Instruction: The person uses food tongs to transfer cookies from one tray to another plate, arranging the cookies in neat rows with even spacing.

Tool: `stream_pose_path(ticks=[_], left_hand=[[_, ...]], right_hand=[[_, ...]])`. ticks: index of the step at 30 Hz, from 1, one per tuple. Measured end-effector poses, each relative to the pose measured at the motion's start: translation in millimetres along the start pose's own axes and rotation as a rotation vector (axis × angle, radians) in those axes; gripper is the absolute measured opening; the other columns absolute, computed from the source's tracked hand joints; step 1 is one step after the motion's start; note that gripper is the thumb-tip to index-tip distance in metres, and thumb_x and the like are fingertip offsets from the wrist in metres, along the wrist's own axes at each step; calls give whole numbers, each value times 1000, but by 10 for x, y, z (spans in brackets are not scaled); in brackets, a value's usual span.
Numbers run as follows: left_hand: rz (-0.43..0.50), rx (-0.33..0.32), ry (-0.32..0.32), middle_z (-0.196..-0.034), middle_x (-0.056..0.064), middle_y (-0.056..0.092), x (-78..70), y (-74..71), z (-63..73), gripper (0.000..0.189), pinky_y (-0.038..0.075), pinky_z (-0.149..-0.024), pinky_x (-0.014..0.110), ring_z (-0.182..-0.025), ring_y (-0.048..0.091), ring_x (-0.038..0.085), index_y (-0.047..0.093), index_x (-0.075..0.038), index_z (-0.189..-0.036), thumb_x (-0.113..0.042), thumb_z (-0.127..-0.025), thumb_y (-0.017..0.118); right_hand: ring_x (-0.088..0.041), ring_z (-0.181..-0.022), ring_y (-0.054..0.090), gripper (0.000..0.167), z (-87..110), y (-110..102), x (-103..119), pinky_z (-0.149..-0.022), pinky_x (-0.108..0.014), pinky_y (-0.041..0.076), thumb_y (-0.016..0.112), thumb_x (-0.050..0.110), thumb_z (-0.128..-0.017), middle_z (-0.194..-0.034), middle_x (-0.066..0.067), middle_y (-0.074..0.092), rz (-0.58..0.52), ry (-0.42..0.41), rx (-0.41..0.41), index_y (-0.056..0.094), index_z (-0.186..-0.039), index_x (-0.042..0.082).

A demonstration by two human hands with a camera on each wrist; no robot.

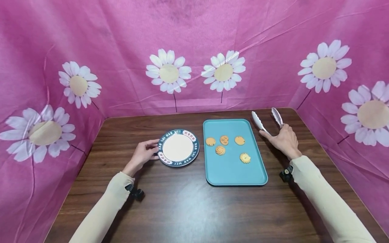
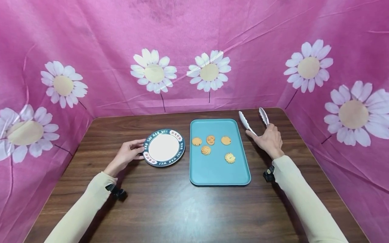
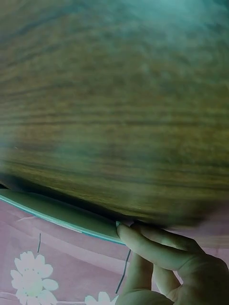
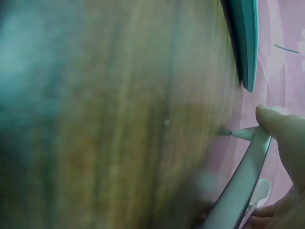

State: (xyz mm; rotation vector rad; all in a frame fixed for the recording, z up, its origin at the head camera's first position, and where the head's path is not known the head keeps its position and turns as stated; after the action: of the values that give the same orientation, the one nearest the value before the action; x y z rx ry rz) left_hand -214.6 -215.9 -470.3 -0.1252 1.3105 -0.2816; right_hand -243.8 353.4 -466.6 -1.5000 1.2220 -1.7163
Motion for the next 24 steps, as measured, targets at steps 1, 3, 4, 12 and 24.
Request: stream_pose_path(ticks=[1,3,4,12,24], left_hand=[[-2,2,1,-137,31,55,-2,7,6,47,70,-80,27,-90,67,12,52,1,-150,1,-103,57],[-3,7,0,-138,31,55,0,18,13,47,70,-80,27,-91,68,12,52,1,-150,1,-103,57],[-5,8,-3,-138,30,55,-1,22,22,47,70,-80,27,-90,68,12,52,1,-150,1,-104,57],[1,17,4,-138,34,57,-23,71,81,48,70,-79,29,-87,69,12,51,4,-149,3,-102,58],[6,25,8,-133,33,60,-34,145,143,47,71,-78,29,-83,69,11,53,4,-147,5,-101,58]], right_hand=[[-59,-107,56,108,3,-3,-5,-70,-64,52,66,79,-84,-118,-38,54,2,-12,0,44,-129,-16],[-59,-107,57,104,11,-6,-19,-71,-65,52,64,77,-86,-117,-38,55,8,-36,1,46,-129,-16],[-58,-106,58,102,18,-7,-26,-71,-64,52,63,76,-88,-116,-36,56,11,-46,3,47,-129,-15],[-57,-113,58,87,117,-49,-52,-83,-69,52,60,63,-97,-126,-37,59,-19,-138,-13,46,-145,-8],[-50,-103,64,71,403,-210,38,-76,-64,53,68,53,-96,-122,-32,66,-18,-320,-17,55,-145,2]])
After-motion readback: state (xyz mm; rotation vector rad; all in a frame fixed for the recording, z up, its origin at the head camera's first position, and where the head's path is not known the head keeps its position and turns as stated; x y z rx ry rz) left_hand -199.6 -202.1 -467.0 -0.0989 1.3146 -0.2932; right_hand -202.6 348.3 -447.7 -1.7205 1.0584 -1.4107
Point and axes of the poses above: each hand's wrist, its own z-axis away from the middle knuckle, its own y-axis out of the palm, x = y × z, the point moved 1 cm from there along -z, towards the middle knuckle
